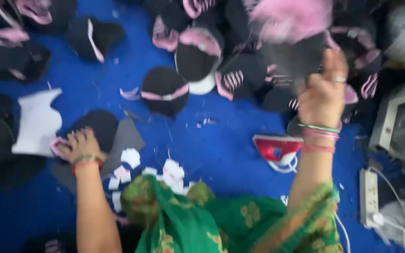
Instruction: The person irons the pink inner lining of black fabric pieces using a red electric iron. They repeatedly pick up the pieces, smooth the lining with their hands, apply the iron, and then place the finished items aside on the blue floor.
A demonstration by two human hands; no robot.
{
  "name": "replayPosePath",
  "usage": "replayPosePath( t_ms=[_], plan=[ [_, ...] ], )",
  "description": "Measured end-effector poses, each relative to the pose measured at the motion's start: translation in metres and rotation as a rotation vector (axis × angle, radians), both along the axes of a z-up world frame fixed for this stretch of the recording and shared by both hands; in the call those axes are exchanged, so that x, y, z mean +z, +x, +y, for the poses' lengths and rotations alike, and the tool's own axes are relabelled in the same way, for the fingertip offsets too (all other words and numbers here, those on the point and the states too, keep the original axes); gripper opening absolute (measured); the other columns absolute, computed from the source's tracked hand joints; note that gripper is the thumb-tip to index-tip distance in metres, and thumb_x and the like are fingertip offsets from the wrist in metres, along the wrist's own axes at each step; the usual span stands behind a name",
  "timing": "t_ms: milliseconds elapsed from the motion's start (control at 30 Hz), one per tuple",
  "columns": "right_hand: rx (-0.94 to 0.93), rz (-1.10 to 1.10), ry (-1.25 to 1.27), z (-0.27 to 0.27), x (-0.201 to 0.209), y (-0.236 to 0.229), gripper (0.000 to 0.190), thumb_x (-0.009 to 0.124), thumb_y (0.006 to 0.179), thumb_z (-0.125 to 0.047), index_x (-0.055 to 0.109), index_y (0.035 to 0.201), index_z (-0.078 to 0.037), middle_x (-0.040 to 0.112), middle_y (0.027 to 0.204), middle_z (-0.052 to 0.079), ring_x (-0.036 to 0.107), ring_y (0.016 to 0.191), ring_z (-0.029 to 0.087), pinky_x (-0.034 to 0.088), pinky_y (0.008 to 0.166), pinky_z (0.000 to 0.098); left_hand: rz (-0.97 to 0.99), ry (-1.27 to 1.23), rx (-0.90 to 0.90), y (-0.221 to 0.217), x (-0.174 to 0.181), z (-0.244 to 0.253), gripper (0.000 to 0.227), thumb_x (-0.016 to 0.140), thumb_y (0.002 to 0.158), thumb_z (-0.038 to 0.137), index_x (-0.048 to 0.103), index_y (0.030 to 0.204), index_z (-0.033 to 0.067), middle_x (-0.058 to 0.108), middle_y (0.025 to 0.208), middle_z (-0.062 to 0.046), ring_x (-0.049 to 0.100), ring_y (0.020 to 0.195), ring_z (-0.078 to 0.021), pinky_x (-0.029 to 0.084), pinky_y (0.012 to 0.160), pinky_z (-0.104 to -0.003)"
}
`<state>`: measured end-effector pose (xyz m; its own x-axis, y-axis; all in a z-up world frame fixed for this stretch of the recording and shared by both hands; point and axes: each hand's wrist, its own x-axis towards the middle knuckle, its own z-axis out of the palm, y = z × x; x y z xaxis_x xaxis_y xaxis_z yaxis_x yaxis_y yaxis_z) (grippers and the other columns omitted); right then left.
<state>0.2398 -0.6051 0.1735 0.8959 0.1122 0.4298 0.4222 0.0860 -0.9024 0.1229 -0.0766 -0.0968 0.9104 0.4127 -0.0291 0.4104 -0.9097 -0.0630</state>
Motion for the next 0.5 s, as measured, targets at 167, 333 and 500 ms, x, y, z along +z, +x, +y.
replayPosePath(
  t_ms=[167, 333, 500],
  plan=[
    [0.151, 0.031, 0.381, 0.011, -0.001, -0.031, 0.034, 0.061, 0.099, -0.006, 0.058, 0.132, -0.008, 0.061, 0.136, 0.009, 0.069, 0.121, 0.025, 0.061, 0.101, 0.0430, 0.211, 0.095, 0.114, 0.008, -0.058, 0.026, 0.055, 0.076, 0.086, 0.038, 0.061, 0.137, 0.0212, 0.058, 0.145, -0.004, 0.045, 0.143, -0.0255, 0.026, 0.119, -0.063],
    [0.276, 0.448, -0.251, 0.002, -0.147, -0.095, 0.032, 0.060, 0.097, 0.002, 0.064, 0.129, 0.000, 0.074, 0.110, 0.013, 0.074, 0.091, 0.021, 0.062, 0.083, 0.0340, -0.071, 0.026, 0.231, -0.005, 0.011, -0.011, 0.091, 0.088, 0.057, 0.056, 0.064, 0.138, 0.0214, 0.046, 0.152, -0.022, 0.048, 0.136, -0.0476, 0.037, 0.105, -0.071],
    [0.338, 0.755, -0.104, -0.016, -0.289, -0.169, 0.036, 0.058, 0.093, 0.004, 0.062, 0.129, -0.001, 0.070, 0.123, 0.008, 0.073, 0.101, 0.019, 0.062, 0.083, 0.0329, -0.339, 0.032, 0.183, -0.025, -0.040, 0.000, 0.075, 0.082, 0.062, 0.032, 0.064, 0.132, 0.0131, 0.040, 0.153, -0.029, 0.060, 0.112, -0.0493, 0.049, 0.089, -0.059]
  ],
)
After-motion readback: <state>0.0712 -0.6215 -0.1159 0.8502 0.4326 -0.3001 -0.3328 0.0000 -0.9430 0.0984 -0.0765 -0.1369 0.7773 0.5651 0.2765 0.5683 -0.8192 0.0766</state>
